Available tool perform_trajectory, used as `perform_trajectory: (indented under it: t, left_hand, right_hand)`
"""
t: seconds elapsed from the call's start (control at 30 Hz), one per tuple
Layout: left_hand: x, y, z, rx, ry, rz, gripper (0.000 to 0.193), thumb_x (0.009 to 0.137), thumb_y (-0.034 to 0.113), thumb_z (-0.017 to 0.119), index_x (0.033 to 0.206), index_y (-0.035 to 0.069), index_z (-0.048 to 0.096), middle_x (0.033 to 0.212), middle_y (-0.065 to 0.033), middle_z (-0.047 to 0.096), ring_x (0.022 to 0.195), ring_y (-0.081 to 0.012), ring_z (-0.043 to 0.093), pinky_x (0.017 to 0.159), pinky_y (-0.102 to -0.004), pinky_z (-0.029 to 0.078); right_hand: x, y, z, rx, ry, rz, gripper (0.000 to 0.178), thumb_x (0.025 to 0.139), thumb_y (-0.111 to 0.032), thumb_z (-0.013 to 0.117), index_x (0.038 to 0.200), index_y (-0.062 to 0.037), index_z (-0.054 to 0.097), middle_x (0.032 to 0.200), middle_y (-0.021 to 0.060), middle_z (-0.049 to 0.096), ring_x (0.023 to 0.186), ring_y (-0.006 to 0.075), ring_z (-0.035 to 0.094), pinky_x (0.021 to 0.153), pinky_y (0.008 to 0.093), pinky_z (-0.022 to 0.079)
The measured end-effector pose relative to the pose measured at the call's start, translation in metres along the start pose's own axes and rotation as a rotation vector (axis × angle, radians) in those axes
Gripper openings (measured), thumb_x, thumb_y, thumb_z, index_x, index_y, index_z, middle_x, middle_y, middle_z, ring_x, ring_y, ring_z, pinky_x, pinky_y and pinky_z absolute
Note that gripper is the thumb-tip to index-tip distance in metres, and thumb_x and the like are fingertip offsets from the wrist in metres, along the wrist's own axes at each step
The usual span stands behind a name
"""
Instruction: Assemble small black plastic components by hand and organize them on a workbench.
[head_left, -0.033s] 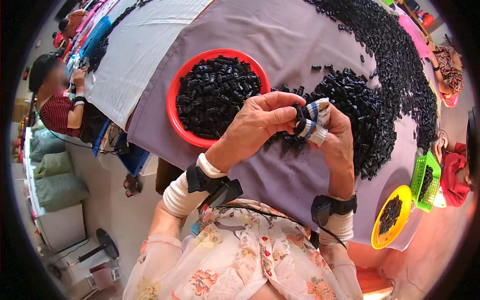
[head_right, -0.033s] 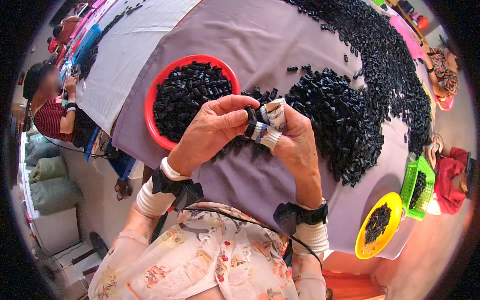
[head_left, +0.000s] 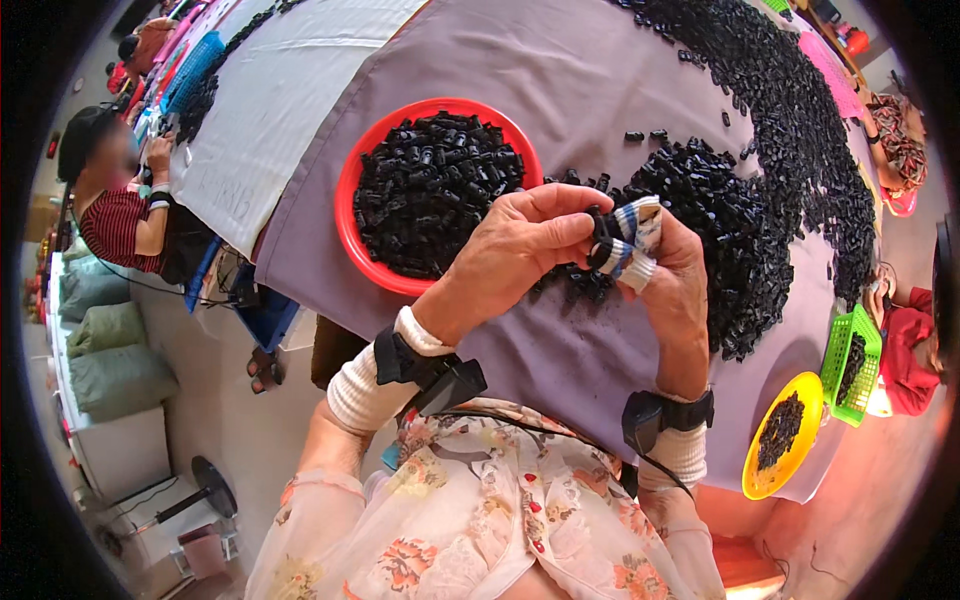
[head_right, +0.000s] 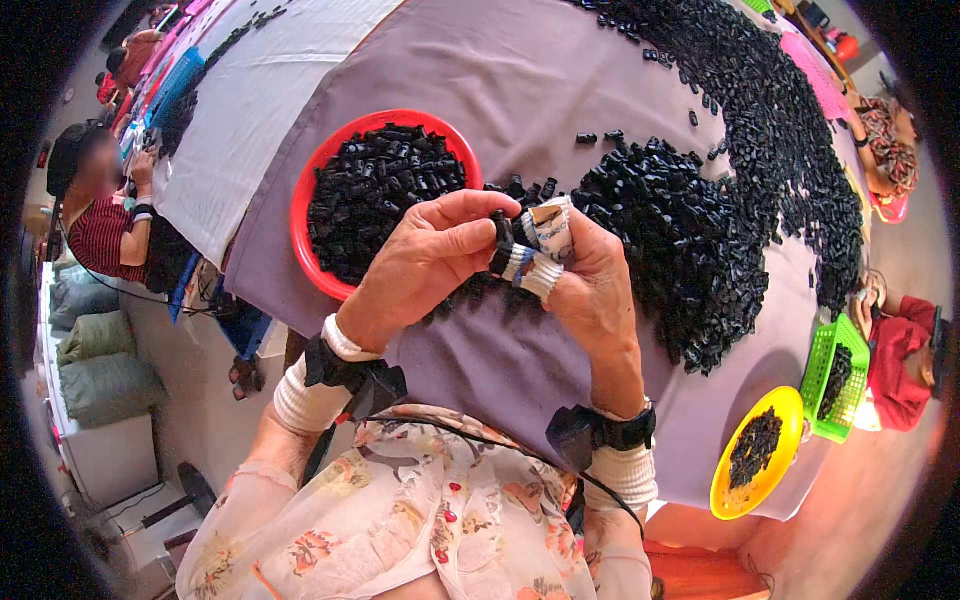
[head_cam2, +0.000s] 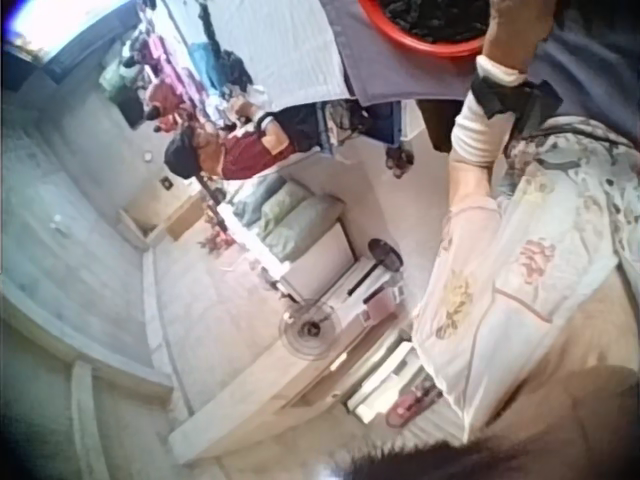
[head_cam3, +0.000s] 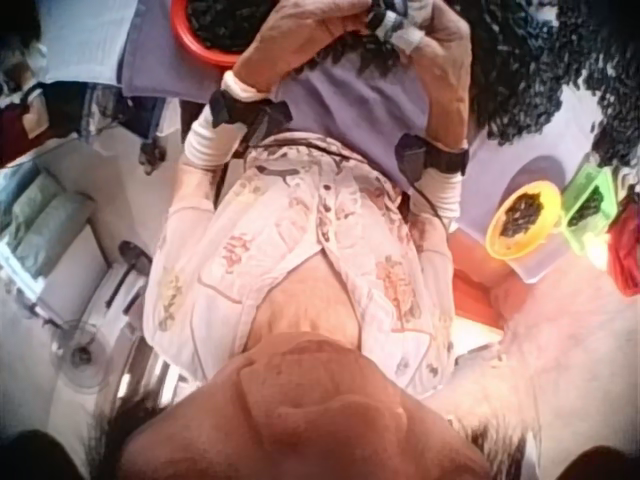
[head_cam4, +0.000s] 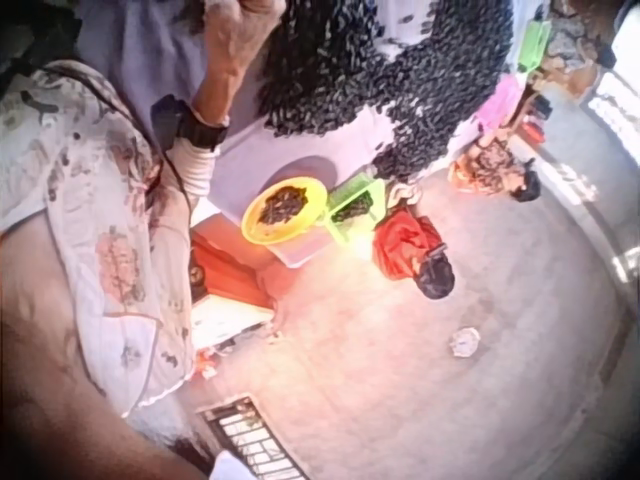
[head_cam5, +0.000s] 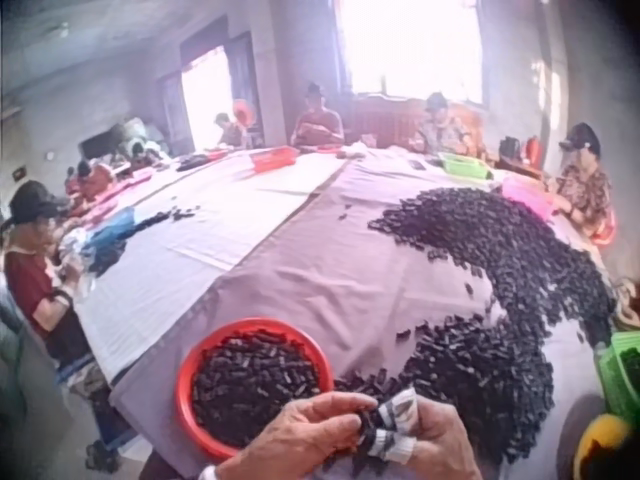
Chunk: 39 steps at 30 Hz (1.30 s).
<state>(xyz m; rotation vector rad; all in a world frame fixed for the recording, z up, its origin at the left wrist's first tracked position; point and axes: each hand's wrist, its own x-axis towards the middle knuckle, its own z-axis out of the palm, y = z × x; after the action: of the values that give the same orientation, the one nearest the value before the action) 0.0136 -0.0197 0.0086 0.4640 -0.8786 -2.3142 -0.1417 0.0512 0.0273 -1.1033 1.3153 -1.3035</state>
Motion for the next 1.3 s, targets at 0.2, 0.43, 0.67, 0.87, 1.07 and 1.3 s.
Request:
perform_trajectory:
  t: [0.2, 0.43, 0.67, 0.87, 1.07, 1.3]
  left_hand:
    - [-0.001, 0.003, -0.001, -0.133, -0.084, 0.003, 0.025, 0.087, 0.008, 0.053, 0.11, -0.001, 0.054, 0.092, -0.0058, 0.062, 0.081, -0.0096, 0.058, 0.074, -0.0241, 0.047]
    - [0.0, 0.002, -0.001, -0.144, -0.044, 0.004, 0.023, 0.086, 0.008, 0.055, 0.107, 0.0, 0.055, 0.092, -0.0063, 0.062, 0.082, -0.0105, 0.059, 0.076, -0.025, 0.048]
    - [0.0, 0.003, 0.002, -0.034, 0.052, -0.026, 0.022, 0.082, 0.004, 0.056, 0.104, -0.001, 0.057, 0.094, -0.0072, 0.062, 0.085, -0.0123, 0.06, 0.079, -0.0268, 0.048]
    - [-0.003, 0.001, 0.004, -0.036, 0.053, -0.035, 0.027, 0.082, 0.003, 0.055, 0.108, -0.002, 0.055, 0.097, -0.0088, 0.061, 0.087, -0.0135, 0.059, 0.081, -0.0288, 0.048]
    - [-0.003, -0.002, 0.002, -0.151, 0.008, -0.037, 0.028, 0.085, 0.005, 0.054, 0.112, -0.002, 0.053, 0.099, -0.0088, 0.06, 0.087, -0.0144, 0.059, 0.082, -0.0308, 0.048]
    - [-0.001, -0.011, -0.005, -0.243, 0.01, -0.023, 0.023, 0.087, 0.008, 0.052, 0.109, 0.001, 0.054, 0.096, -0.0072, 0.061, 0.084, -0.0141, 0.06, 0.078, -0.0312, 0.049]
  right_hand:
    - [0.003, -0.005, 0.006, 0.01, 0.004, -0.028, 0.023, 0.068, -0.005, 0.071, 0.086, -0.0057, 0.058, 0.072, -0.0081, 0.053, 0.064, -0.0004, 0.043, 0.056, 0.0165, 0.036]
    - [0.004, -0.006, 0.007, 0.011, -0.018, -0.022, 0.025, 0.067, -0.003, 0.071, 0.087, -0.0049, 0.058, 0.075, -0.0074, 0.054, 0.068, 0.0007, 0.045, 0.061, 0.0169, 0.04]
    - [0.002, -0.002, 0.006, -0.036, -0.007, -0.047, 0.025, 0.066, 0.001, 0.069, 0.088, -0.0042, 0.057, 0.074, -0.007, 0.053, 0.068, 0.0009, 0.044, 0.06, 0.018, 0.04]
    - [0.002, 0.001, 0.004, -0.084, -0.003, -0.038, 0.024, 0.066, 0.0, 0.07, 0.086, -0.0042, 0.056, 0.072, -0.0064, 0.053, 0.066, 0.001, 0.044, 0.06, 0.0179, 0.04]
    - [0.003, -0.002, 0.004, -0.049, 0.018, -0.009, 0.023, 0.067, -0.003, 0.071, 0.086, -0.0038, 0.058, 0.074, -0.0052, 0.056, 0.066, 0.0012, 0.045, 0.06, 0.0178, 0.04]
    - [0.005, -0.003, 0.002, -0.028, -0.028, 0.011, 0.025, 0.068, -0.008, 0.073, 0.089, -0.0037, 0.059, 0.072, -0.0055, 0.056, 0.065, 0.0013, 0.046, 0.059, 0.0176, 0.039]
